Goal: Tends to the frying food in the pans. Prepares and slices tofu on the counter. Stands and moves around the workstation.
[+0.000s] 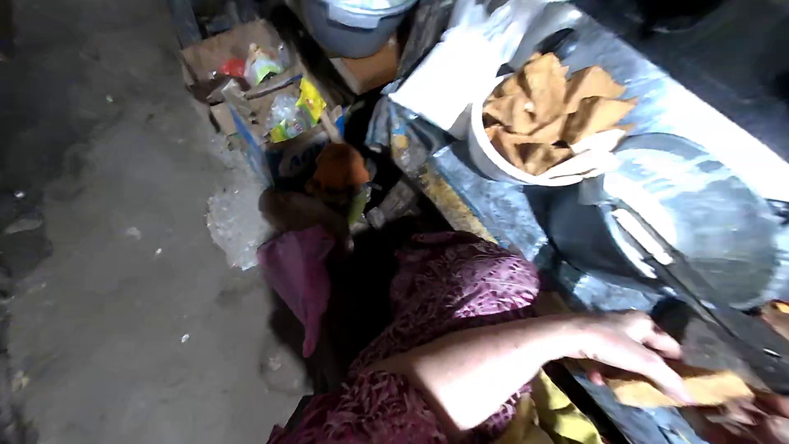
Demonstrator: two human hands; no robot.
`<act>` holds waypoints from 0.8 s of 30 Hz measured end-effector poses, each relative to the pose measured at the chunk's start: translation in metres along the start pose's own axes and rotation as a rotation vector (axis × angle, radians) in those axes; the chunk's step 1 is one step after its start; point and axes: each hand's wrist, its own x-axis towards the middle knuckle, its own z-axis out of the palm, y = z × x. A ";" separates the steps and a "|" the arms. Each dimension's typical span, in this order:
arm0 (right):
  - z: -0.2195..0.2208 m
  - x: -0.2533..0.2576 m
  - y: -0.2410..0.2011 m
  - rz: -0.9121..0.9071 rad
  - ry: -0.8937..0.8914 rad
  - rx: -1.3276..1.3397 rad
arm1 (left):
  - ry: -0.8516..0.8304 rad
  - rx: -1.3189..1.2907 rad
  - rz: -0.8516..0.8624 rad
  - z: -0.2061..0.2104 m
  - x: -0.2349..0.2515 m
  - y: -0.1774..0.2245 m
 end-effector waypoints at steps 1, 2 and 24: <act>-0.008 -0.002 0.003 0.024 -0.028 -0.025 | 0.001 -0.016 -0.032 0.000 -0.002 0.003; -0.014 -0.006 0.006 0.055 -0.029 -0.062 | 0.002 -0.031 -0.052 0.000 -0.002 0.003; -0.136 -0.068 0.111 0.152 0.453 -0.540 | 0.198 0.020 0.015 0.030 0.051 -0.051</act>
